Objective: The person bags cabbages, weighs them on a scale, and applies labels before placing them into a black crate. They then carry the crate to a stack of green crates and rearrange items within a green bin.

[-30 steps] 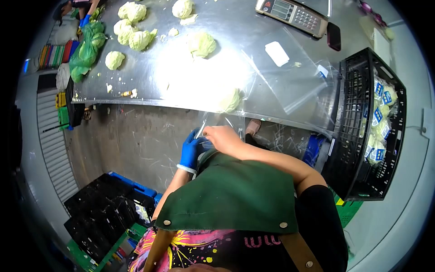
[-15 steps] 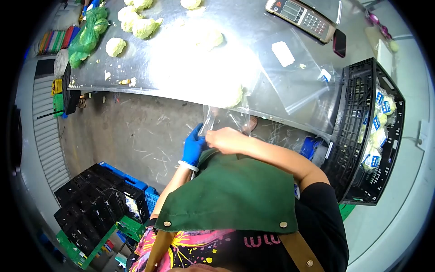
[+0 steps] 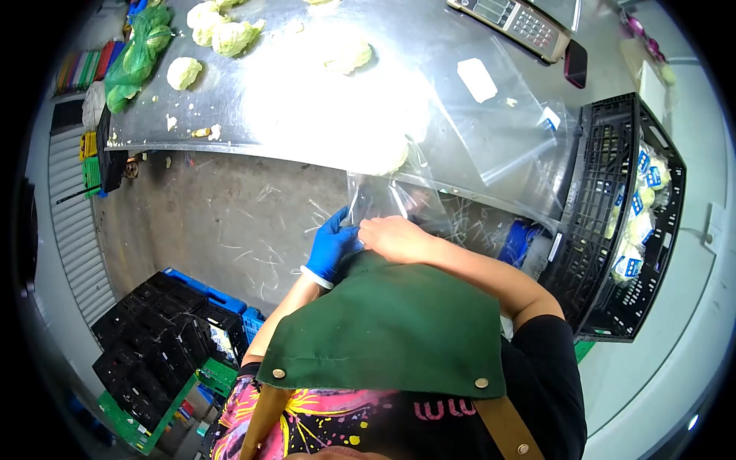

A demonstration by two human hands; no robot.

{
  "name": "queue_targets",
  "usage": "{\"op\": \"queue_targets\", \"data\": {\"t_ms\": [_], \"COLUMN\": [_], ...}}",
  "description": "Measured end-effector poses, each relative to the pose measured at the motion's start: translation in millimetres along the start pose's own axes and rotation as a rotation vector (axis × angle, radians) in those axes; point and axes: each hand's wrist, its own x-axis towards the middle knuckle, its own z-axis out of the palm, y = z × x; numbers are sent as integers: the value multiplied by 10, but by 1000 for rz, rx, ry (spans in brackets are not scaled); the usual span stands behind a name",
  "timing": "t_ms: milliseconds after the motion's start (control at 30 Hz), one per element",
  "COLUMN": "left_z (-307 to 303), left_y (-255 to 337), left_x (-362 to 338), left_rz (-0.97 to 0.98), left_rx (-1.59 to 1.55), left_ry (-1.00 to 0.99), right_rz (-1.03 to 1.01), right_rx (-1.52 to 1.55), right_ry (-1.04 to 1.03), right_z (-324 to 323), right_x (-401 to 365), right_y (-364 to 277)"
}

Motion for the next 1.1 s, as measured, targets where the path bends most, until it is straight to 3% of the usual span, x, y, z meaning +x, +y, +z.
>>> {"op": "queue_targets", "data": {"t_ms": [67, 133, 167, 200, 233, 267, 300, 333, 400, 500, 567, 600, 633, 667, 700, 767, 833, 867, 900, 933, 967, 1000, 1033, 1067, 1100], "left_z": [-69, -75, -96, -350, -397, -412, -416, -464, -539, -773, -805, -695, -644, -625, -582, -455, -513, -550, -596, -649, -708, -795, -780, -749, -710], "left_y": [-213, -15, 110, -56, -10, 31, 42, -99, -45, -94, -132, -50, -42, -61, -70, 114, 208, 233, 261, 293, 329, 316, 381, 438, 489], "left_x": [92, 57, 46, 139, 112, 31, -35, -20, -25, 43, 226, 330, 429, 495, 540, 588, 681, 694, 704, 721, 742, 859, 953, 1041, 1126], "left_rz": [-27, 61, 151, 131, 135, 244, 353, 312, 375, 376, 637, 720, 728, 826, 922, 937, 1033, 1035, 861, 688, 514, 564, 572, 420, 267], "left_rx": [258, 258, 260, 463, 466, 780, 1088, 1074, 1012, 870, 1071, 1112, 1118, 1334, 1547, 1606, 1524, 1525, 1252, 980, 711, 791, 793, 583, 373], "left_ry": [154, 237, 318, 282, 274, 168, 57, 50, -25, -111, 212, 209, 206, 106, -3, -71, -312, -313, -277, -239, -200, -175, -181, -164, -146], "right_rz": [21, -70, -8, 59, 153, 192, 363, 537, 26, 693, 493, 416, 252, 92, 100, -306, -327, -175, -23, 185, 353, 432, 507, 507, 680], "right_rx": [49, 226, 137, 49, -83, -271, -358, -390, -515, -258, -604, -684, -696, -698, -694, -643, -625, -382, -138, 327, 606, 822, 1034, 1028, 1083], "right_ry": [-27, -82, -96, -105, -63, -99, -288, -992, -75, -758, 32, 130, 202, 274, 283, 106, 77, 76, 74, 245, 263, 319, 375, 383, 456], "right_z": [-121, -345, -369, -387, -347, -170, 107, 355, 828, -8, -321, -454, -493, -502, -486, -460, -549, -635, -684, -687, -706, -701, -739, -752, -752], "right_x": [-30, -199, -352, -567, -891, -1334, -1916, -2509, -3572, -2218, -1555, -1251, -1008, -822, -680, -471, -425, -450, -492, -528, -535, -497, -408, -333, -257], "right_y": [-41, -72, -20, 36, 149, 376, 570, 798, 901, 419, 402, 432, 507, 560, 635, 859, 1022, 1101, 1144, 1165, 1209, 1249, 1236, 1220, 1210]}}
